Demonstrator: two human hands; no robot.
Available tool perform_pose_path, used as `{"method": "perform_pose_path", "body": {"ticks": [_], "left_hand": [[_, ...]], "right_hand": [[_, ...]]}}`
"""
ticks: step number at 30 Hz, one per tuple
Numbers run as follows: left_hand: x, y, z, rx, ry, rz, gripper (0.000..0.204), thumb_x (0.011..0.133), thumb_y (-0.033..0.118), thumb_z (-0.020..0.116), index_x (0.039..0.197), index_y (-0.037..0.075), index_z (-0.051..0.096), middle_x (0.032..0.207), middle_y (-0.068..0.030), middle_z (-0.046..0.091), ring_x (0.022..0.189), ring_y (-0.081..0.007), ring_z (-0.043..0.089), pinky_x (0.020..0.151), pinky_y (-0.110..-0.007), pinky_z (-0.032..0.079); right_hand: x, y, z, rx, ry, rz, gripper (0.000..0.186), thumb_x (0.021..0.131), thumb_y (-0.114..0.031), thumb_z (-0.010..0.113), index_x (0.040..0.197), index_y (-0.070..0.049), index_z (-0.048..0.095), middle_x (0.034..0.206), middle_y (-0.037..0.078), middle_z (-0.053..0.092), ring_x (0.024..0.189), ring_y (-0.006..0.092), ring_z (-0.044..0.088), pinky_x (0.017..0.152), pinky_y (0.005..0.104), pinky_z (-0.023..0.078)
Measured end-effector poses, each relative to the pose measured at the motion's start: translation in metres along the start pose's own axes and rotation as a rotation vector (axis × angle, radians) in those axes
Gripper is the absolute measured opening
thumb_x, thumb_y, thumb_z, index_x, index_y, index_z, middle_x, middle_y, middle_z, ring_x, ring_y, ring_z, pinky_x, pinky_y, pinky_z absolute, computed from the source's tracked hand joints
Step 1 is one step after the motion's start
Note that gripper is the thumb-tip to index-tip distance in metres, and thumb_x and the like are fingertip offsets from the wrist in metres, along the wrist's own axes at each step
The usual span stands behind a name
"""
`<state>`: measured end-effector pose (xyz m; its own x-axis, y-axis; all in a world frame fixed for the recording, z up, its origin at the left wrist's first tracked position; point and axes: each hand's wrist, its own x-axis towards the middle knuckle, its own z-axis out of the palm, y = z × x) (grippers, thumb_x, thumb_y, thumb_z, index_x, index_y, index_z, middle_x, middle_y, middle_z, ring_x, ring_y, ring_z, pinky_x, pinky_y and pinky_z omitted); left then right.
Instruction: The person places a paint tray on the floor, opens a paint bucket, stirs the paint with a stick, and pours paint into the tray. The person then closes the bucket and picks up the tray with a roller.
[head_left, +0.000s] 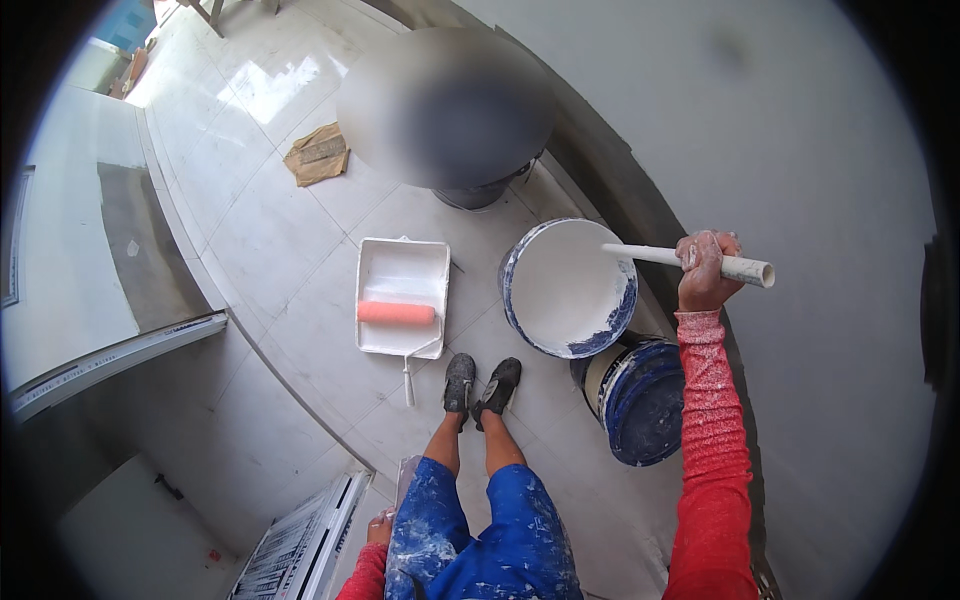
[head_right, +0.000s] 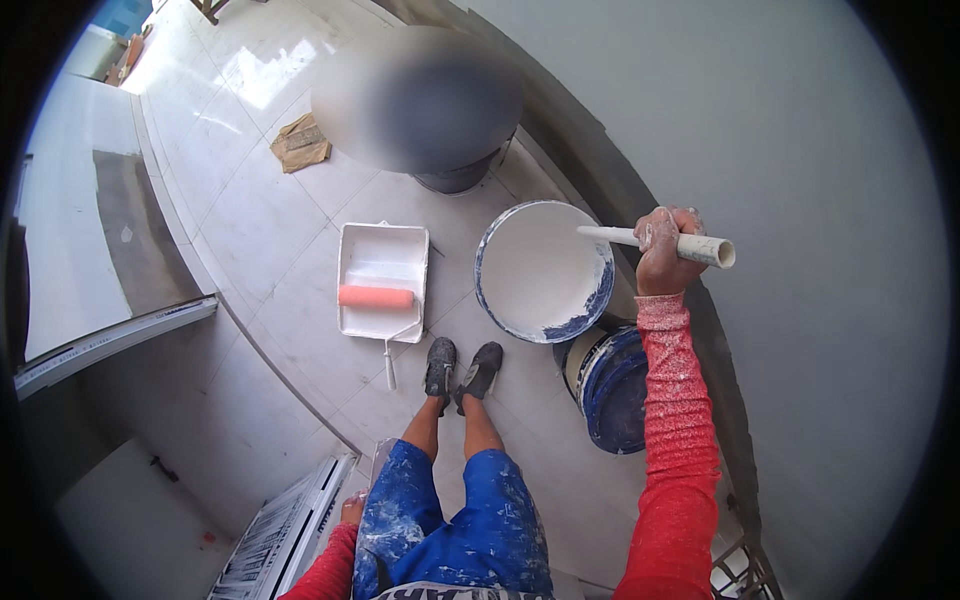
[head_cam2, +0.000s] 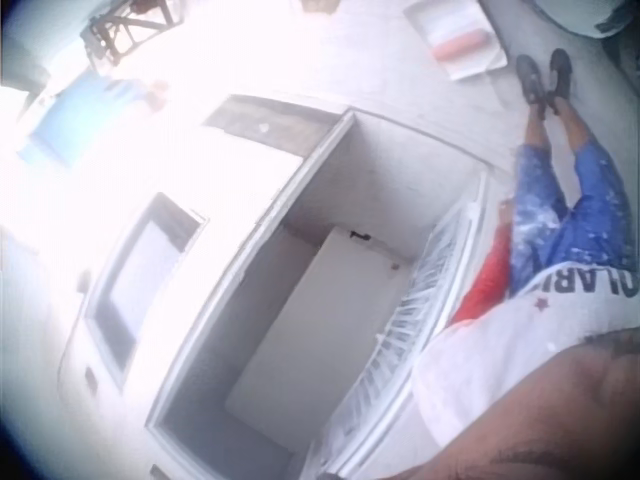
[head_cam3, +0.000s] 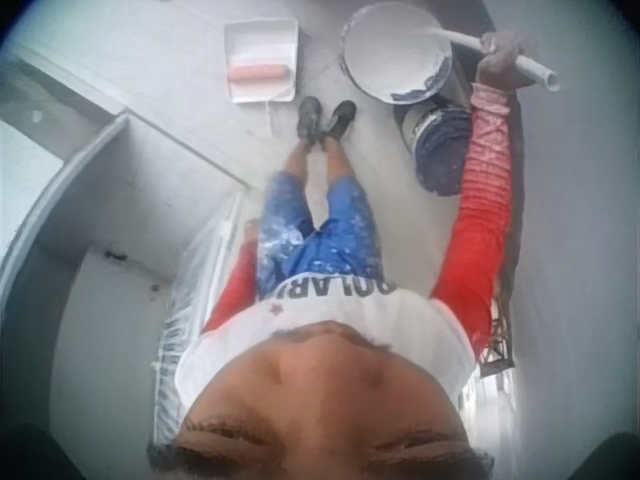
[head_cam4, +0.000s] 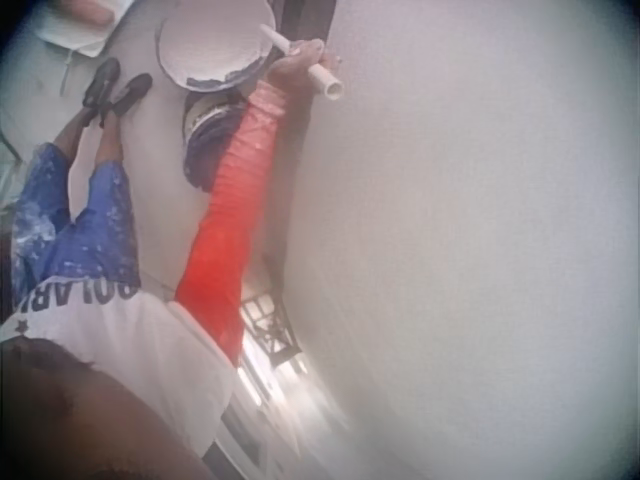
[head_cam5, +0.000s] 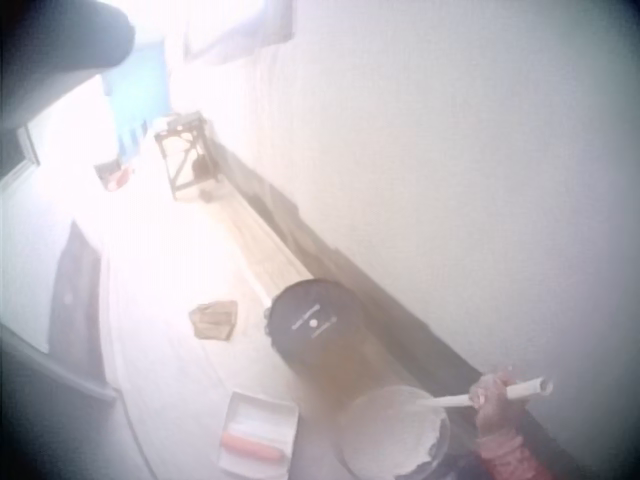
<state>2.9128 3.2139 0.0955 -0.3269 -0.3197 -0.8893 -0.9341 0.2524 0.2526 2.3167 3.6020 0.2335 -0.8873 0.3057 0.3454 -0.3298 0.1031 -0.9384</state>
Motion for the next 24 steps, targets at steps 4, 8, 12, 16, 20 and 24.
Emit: {"method": "perform_pose_path", "body": {"ticks": [4,8,12,16,20,24], "left_hand": [[-0.002,0.018,-0.016,0.140,0.078,0.056,0.043,0.097,0.037,0.047,0.114,0.002,0.065,0.100,-0.0258,0.067,0.098,-0.0344,0.064,0.088,-0.039,0.047],[-0.010,0.054,-0.010,0.221,0.089,0.080,0.042,0.096,0.035,0.047,0.111,0.001,0.066,0.100,-0.0271,0.066,0.097,-0.0355,0.064,0.088,-0.041,0.045],[-0.005,0.058,-0.007,-0.021,0.159,0.095,0.042,0.095,0.036,0.052,0.112,0.000,0.065,0.097,-0.0199,0.069,0.091,-0.0285,0.065,0.084,-0.038,0.047],[0.006,0.086,-0.004,-0.080,0.081,0.038,0.039,0.093,0.038,0.056,0.112,0.004,0.066,0.085,-0.0105,0.068,0.072,-0.0155,0.061,0.061,-0.030,0.048],[0.014,0.128,0.001,-0.280,0.011,-0.209,0.037,0.094,0.037,0.056,0.114,0.007,0.065,0.085,-0.0099,0.068,0.071,-0.0149,0.061,0.061,-0.030,0.047],[0.039,0.133,0.004,-0.060,0.001,-0.040,0.038,0.094,0.036,0.055,0.114,0.005,0.065,0.085,-0.0113,0.069,0.074,-0.0177,0.063,0.066,-0.031,0.049]], "right_hand": [[-0.002,-0.035,-0.031,0.229,0.135,0.117,0.022,0.086,-0.012,0.052,0.068,-0.011,0.040,0.054,0.000,0.040,0.046,0.0110,0.041,0.054,0.0341,0.043],[0.000,-0.069,-0.113,0.530,0.382,0.153,0.022,0.086,-0.025,0.053,0.069,-0.012,0.047,0.060,0.001,0.046,0.059,0.0136,0.049,0.075,0.0429,0.046],[-0.022,-0.046,-0.157,0.741,0.610,0.250,0.028,0.090,-0.035,0.052,0.079,-0.009,0.058,0.077,0.004,0.058,0.083,0.0230,0.056,0.091,0.0471,0.044],[-0.040,-0.014,-0.096,0.696,0.846,0.692,0.042,0.091,-0.047,0.055,0.091,-0.006,0.056,0.097,0.010,0.061,0.101,0.0298,0.059,0.095,0.0507,0.044],[-0.045,0.067,-0.033,0.804,0.909,0.875,0.043,0.093,-0.047,0.054,0.099,-0.004,0.049,0.102,0.015,0.059,0.109,0.0357,0.058,0.100,0.0568,0.043],[-0.030,0.155,0.036,0.869,0.916,0.928,0.045,0.097,-0.047,0.047,0.102,-0.002,0.045,0.105,0.017,0.057,0.111,0.0385,0.056,0.100,0.0574,0.044]]}}
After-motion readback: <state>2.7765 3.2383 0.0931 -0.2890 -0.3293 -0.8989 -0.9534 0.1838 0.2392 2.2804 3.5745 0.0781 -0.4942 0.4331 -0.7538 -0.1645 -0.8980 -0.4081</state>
